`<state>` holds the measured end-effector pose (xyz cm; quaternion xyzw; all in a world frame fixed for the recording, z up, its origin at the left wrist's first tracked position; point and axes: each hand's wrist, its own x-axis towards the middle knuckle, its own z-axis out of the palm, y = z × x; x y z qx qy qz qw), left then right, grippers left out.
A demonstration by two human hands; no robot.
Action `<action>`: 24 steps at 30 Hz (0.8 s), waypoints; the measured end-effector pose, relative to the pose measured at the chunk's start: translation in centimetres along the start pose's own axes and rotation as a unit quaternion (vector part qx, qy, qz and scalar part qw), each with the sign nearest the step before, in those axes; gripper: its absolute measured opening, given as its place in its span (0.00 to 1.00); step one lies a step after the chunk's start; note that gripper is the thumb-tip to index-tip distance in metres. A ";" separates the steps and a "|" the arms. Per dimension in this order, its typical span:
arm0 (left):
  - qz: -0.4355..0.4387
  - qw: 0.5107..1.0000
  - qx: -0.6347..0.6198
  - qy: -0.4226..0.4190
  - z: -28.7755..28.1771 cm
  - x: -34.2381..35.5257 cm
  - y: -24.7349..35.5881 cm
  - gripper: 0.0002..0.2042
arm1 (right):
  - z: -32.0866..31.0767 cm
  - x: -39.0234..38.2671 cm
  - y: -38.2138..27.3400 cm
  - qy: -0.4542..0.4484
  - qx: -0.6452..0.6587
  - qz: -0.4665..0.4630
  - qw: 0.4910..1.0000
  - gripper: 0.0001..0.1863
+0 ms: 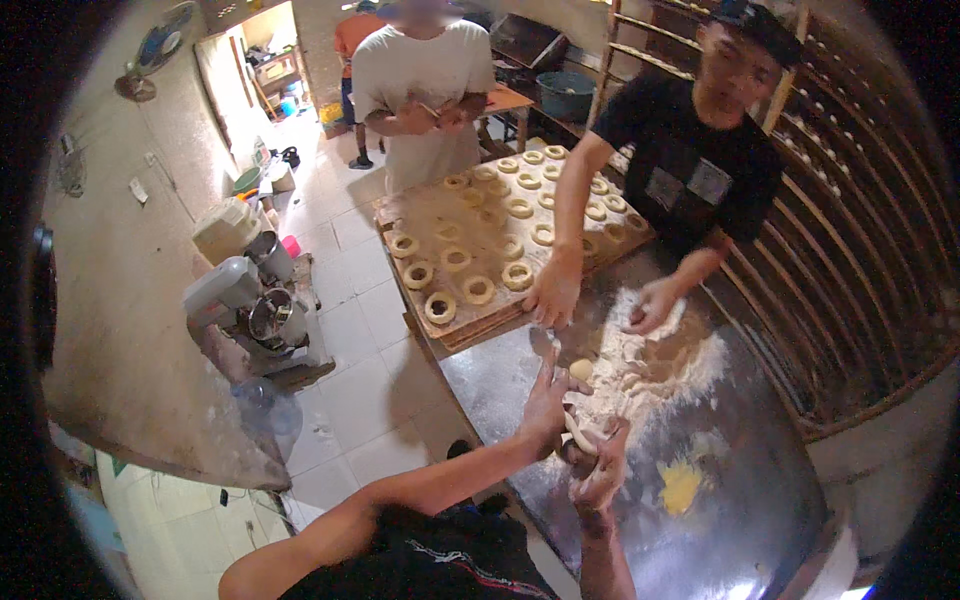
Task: The person shapes dough pieces into rings by hand on a floured metal table. They repeatedly pick up dough, roll it, and form a hole in the center, then place the rings onto a wooden board. Other workers are visible nearby performing similar tasks.
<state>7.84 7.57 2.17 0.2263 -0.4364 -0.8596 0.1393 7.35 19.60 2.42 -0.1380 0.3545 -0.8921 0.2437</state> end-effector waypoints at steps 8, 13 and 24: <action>0.112 0.978 0.177 -0.007 -2.8 0.5 0.2 0.26 | 2.7 0.6 0.8 0.110 -0.102 -0.034 0.988 0.07; 0.537 0.763 0.341 -0.114 -5.0 1.0 1.6 0.25 | 3.3 1.7 2.6 0.137 -0.057 0.046 0.988 0.13; 0.486 0.819 0.286 -0.104 -9.6 3.2 5.6 0.26 | 5.4 5.6 6.2 -0.024 -0.188 0.089 0.978 0.18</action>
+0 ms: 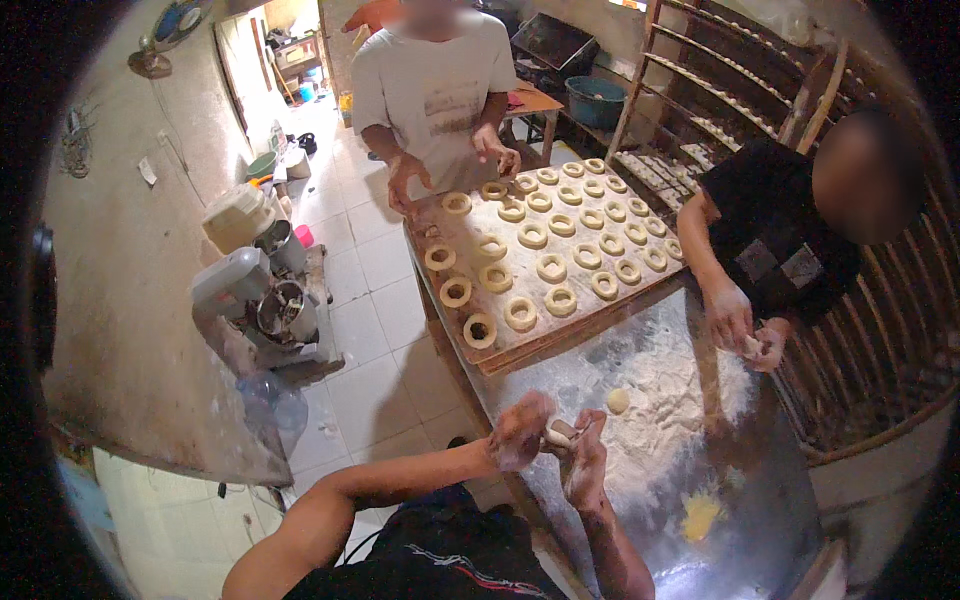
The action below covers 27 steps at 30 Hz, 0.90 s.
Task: The person shapes dough pieces into rings by hand on a floured metal table. They repeatedly pick up dough, roll it, and form a hole in the center, then place the rings onto a wooden board. Other workers are visible nearby performing similar tasks.
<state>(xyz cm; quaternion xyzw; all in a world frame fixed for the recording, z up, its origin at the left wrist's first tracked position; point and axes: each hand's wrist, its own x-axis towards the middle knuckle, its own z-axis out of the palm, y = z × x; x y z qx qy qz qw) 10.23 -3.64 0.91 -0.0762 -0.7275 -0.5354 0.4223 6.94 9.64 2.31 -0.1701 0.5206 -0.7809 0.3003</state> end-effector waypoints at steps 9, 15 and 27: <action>0.045 0.998 0.050 0.014 -9.3 3.9 -5.9 0.24 | 6.8 9.2 3.1 -0.065 -0.038 0.091 0.993 0.14; -0.150 0.979 0.072 0.115 -15.5 8.2 -10.7 0.22 | 12.4 18.6 6.7 -0.048 -0.077 0.127 0.988 0.22; -0.453 0.786 -0.394 0.147 -25.5 15.4 -18.6 0.37 | 17.9 35.1 6.5 -0.109 -0.253 0.035 0.961 0.19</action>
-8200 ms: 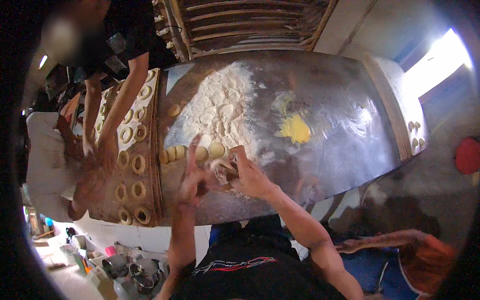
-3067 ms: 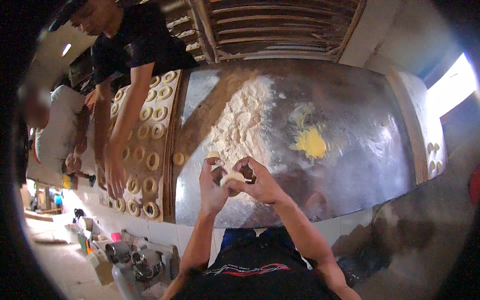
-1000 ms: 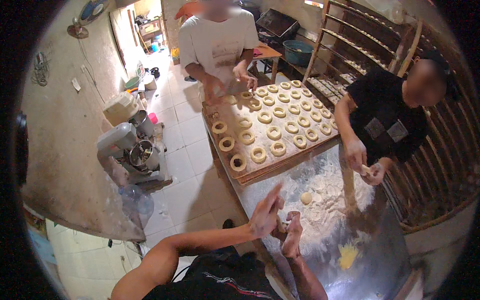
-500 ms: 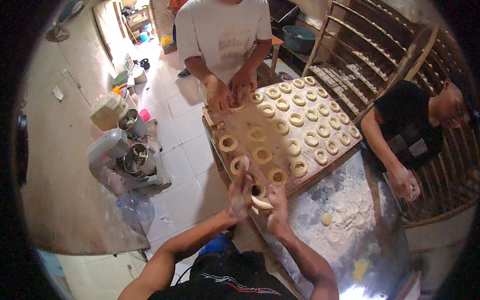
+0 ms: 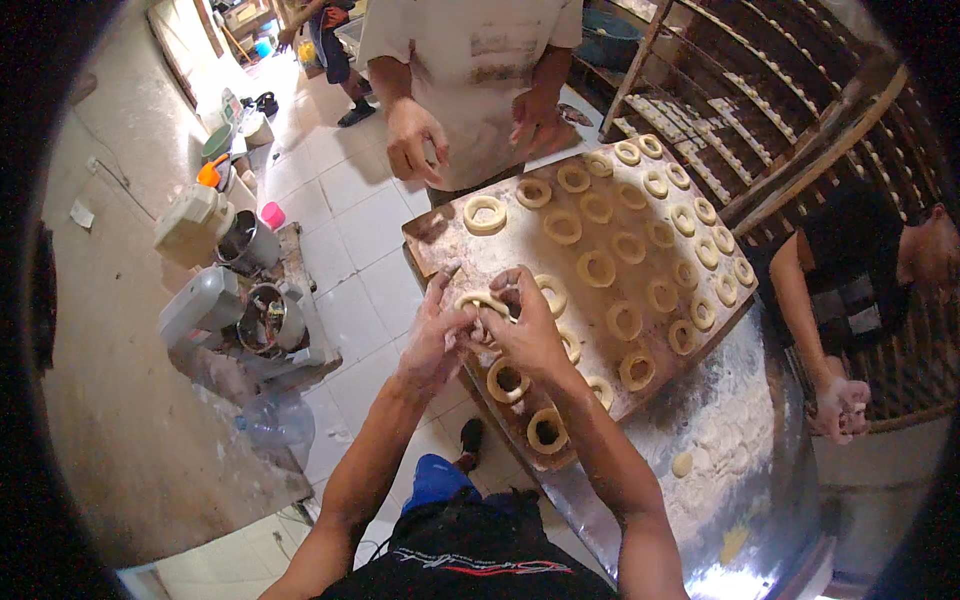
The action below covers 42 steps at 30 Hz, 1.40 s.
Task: The person shapes dough pieces into rings by hand on a floured metal table. They repeatedly pick up dough, roll it, and form a hole in the center, then place the rings onto a wooden board. Other workers are visible nearby performing similar tasks.
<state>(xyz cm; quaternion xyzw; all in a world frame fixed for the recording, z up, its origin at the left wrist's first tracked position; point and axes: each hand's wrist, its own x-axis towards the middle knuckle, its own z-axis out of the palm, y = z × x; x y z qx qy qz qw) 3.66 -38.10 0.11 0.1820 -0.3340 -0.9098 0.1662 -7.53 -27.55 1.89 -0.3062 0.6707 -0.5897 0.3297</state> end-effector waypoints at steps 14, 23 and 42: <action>0.309 0.640 0.680 0.179 0.3 7.7 1.5 0.26 | -9.0 -15.5 4.2 0.506 -0.159 -0.052 0.846 0.19; 0.060 0.748 0.466 -0.470 15.7 -13.0 -21.2 0.08 | -7.0 -43.8 9.9 0.705 -0.254 0.169 0.640 0.08; 0.037 0.771 0.628 -0.095 15.9 -20.7 -28.7 0.09 | -16.9 -64.6 11.6 0.754 -0.194 0.119 0.616 0.04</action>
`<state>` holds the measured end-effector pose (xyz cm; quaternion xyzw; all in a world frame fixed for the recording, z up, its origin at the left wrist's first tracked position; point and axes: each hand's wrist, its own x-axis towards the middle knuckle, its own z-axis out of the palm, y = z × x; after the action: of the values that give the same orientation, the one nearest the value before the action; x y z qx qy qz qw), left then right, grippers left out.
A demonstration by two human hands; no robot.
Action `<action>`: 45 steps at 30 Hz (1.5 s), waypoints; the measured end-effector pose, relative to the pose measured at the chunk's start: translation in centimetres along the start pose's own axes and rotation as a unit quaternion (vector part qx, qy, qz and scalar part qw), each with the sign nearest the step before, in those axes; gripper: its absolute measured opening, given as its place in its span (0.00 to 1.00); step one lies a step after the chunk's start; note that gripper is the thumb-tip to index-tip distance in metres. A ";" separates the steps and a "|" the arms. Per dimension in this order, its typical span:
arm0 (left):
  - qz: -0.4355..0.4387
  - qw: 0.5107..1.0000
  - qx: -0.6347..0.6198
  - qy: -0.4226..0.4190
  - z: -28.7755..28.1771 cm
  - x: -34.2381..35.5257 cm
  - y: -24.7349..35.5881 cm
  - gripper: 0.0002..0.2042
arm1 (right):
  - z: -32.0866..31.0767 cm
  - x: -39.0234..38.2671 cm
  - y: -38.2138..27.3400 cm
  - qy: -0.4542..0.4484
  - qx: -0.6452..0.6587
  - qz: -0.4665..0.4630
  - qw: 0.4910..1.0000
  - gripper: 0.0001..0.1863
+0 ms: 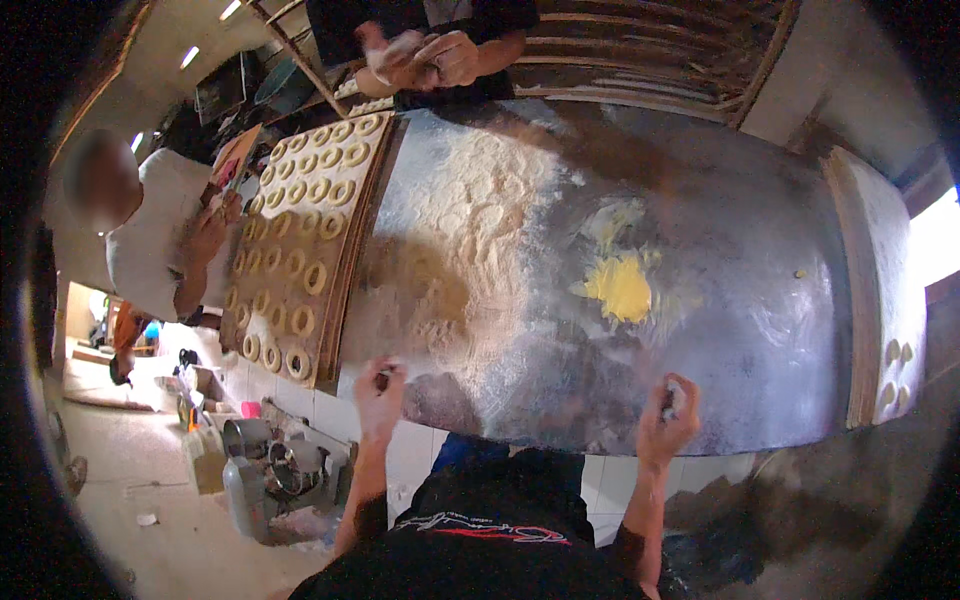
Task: The person shapes dough pieces into rings by hand on a floured metal table. They repeatedly pick up dough, roll it, and form a hole in the center, then place the rings onto a wooden board. Other workers are visible nearby performing similar tasks.
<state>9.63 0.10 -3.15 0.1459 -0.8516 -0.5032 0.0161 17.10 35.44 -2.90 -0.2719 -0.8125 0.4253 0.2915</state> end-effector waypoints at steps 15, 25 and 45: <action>-0.031 0.974 -0.076 0.210 -8.2 -9.4 -7.9 0.09 | 5.6 3.5 1.3 -0.128 -0.033 -0.157 0.979 0.14; 0.242 0.960 0.020 0.142 -9.2 -6.3 -9.7 0.10 | 11.2 -6.9 0.6 -0.138 -0.095 -0.172 0.971 0.13; 0.277 0.931 -0.040 0.236 1.4 6.3 -13.7 0.15 | 11.8 -5.9 -0.7 -0.125 -0.147 -0.175 0.965 0.11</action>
<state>6.57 -6.60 -16.39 0.0179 -0.8089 -0.4639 0.3608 12.66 24.74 -9.32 -0.1102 -0.9312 0.2741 0.2137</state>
